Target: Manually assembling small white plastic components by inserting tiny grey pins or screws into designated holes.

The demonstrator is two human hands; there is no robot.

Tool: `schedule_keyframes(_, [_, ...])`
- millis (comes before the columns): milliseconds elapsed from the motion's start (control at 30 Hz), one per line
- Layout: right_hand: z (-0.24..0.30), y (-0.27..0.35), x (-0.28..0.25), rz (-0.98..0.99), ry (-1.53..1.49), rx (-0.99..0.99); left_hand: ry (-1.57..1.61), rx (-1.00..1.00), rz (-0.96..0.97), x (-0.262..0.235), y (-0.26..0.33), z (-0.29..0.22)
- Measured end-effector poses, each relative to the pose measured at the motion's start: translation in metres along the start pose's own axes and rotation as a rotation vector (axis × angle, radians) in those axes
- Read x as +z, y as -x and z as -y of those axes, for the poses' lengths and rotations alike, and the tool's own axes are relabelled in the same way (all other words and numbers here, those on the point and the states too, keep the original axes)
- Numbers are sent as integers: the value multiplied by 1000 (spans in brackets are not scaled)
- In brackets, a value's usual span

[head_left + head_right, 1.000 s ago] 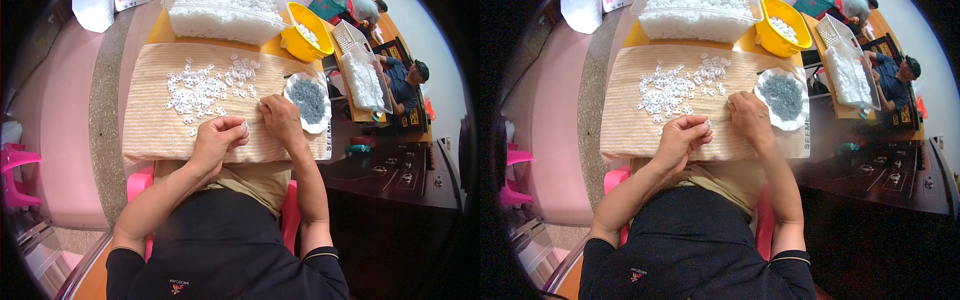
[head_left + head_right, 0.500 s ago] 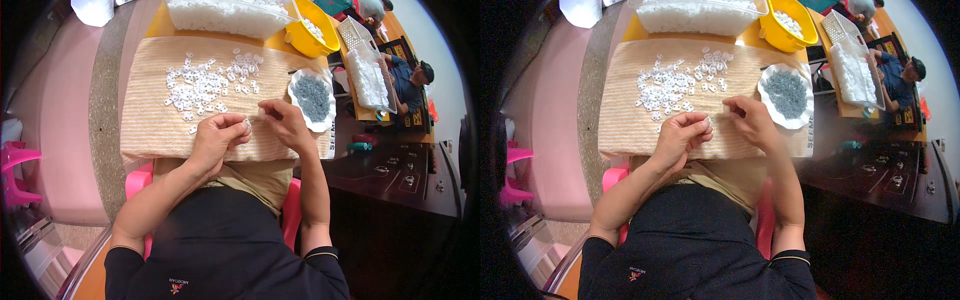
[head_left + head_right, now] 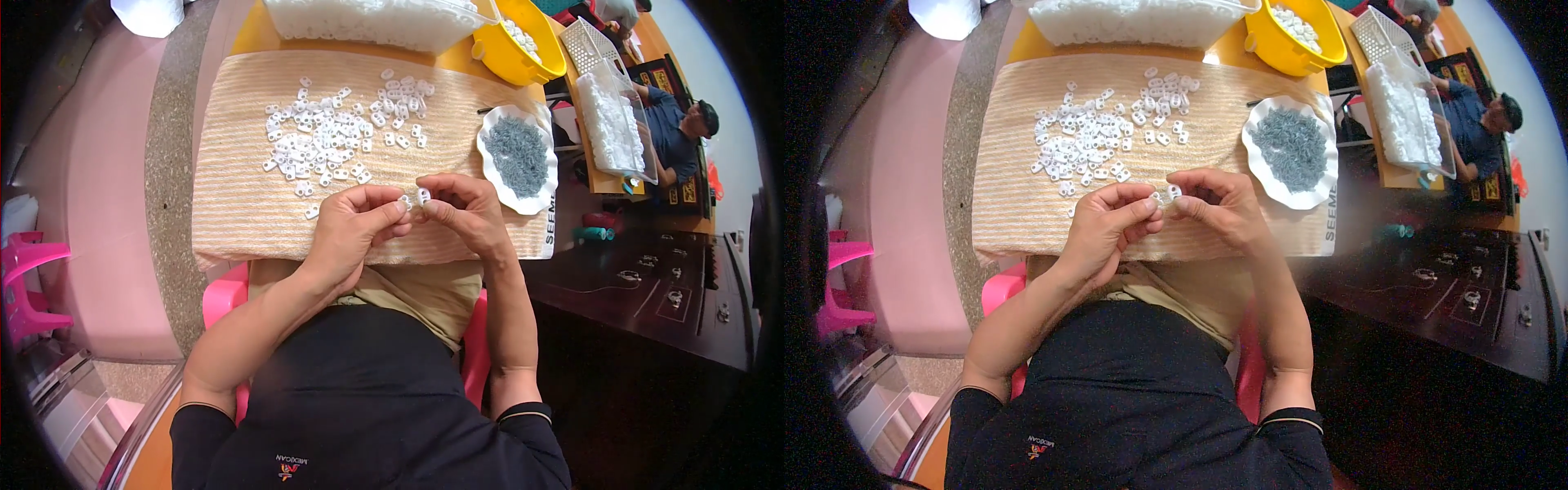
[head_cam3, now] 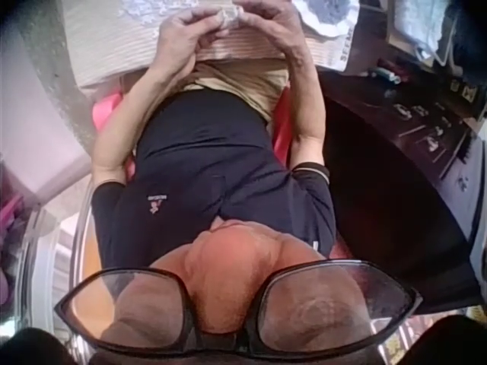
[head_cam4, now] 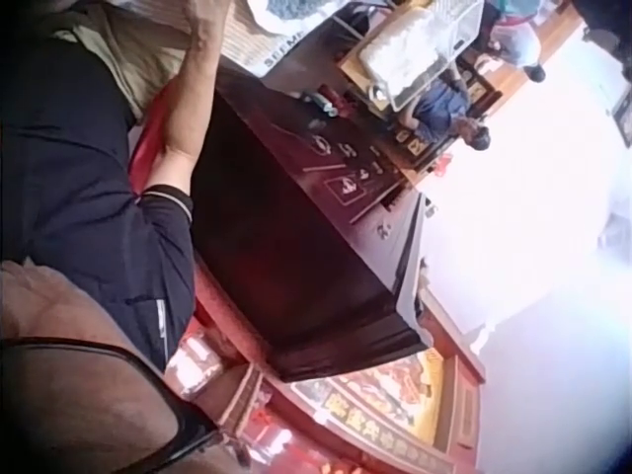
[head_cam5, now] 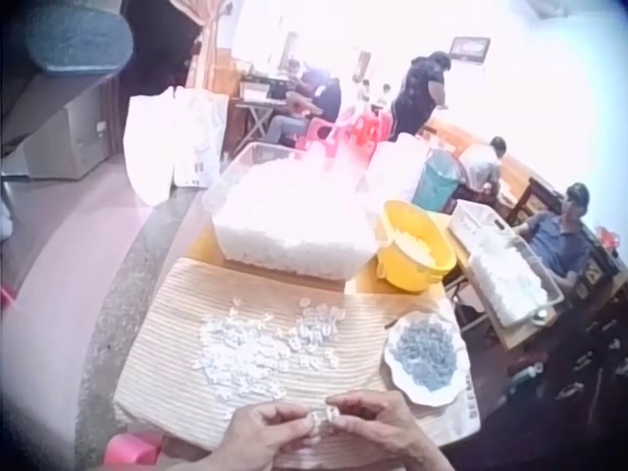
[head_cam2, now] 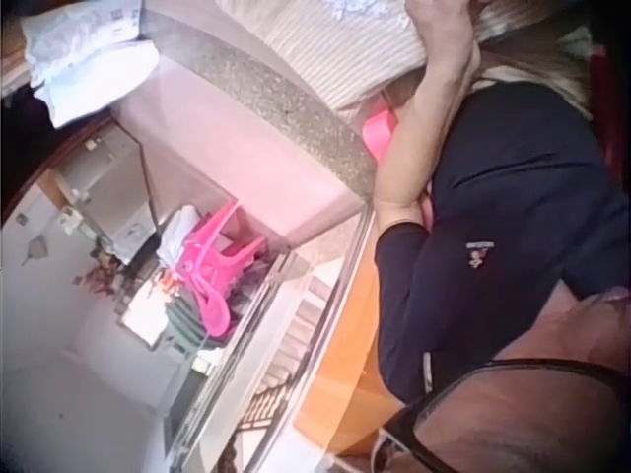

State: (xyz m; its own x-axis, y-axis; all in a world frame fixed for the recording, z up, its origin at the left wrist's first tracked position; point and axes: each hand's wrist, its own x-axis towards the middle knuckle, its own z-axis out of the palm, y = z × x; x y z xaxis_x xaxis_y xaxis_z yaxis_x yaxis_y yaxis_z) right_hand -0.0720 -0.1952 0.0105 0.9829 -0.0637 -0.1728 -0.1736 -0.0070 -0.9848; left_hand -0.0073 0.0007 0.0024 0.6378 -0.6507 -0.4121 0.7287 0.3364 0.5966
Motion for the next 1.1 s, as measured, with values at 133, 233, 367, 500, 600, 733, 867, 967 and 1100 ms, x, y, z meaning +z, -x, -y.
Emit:
schedule_keyframes(133, [1, 0, 2, 3, 45, -42, -1, -3, 4, 1, 1, -2])
schedule_keyframes(233, [4, -1, 3, 5, -10, -17, -8, -6, -3, 0, 1, -2])
schedule_keyframes(367, [1, 0, 2, 14, -13, -15, -13, -7, -8, 1, 1, -1])
schedule_keyframes(500, [-2, -1, 3, 22, 21, -23, -19, -3, 1, 1, 0, 0])
schedule_keyframes(600, [-1, -1, 2, 20, 54, -24, -32, -2, 0, 1, 0, -1])
schedule_keyframes(733, [0, 1, 2, 29, 55, 0, -36, -5, 0, 1, 0, 0])
schedule_keyframes(867, [0, 0, 5, 52, -7, 7, -51, -6, -8, 0, 0, 1])
schedule_keyframes(967, [-1, 1, 7, 67, 42, 3, -77, 4, -13, 2, 0, 2])
schedule_keyframes(1100, [-1, 0, 6, 73, 44, -8, -76, 5, -5, 3, 1, 0])
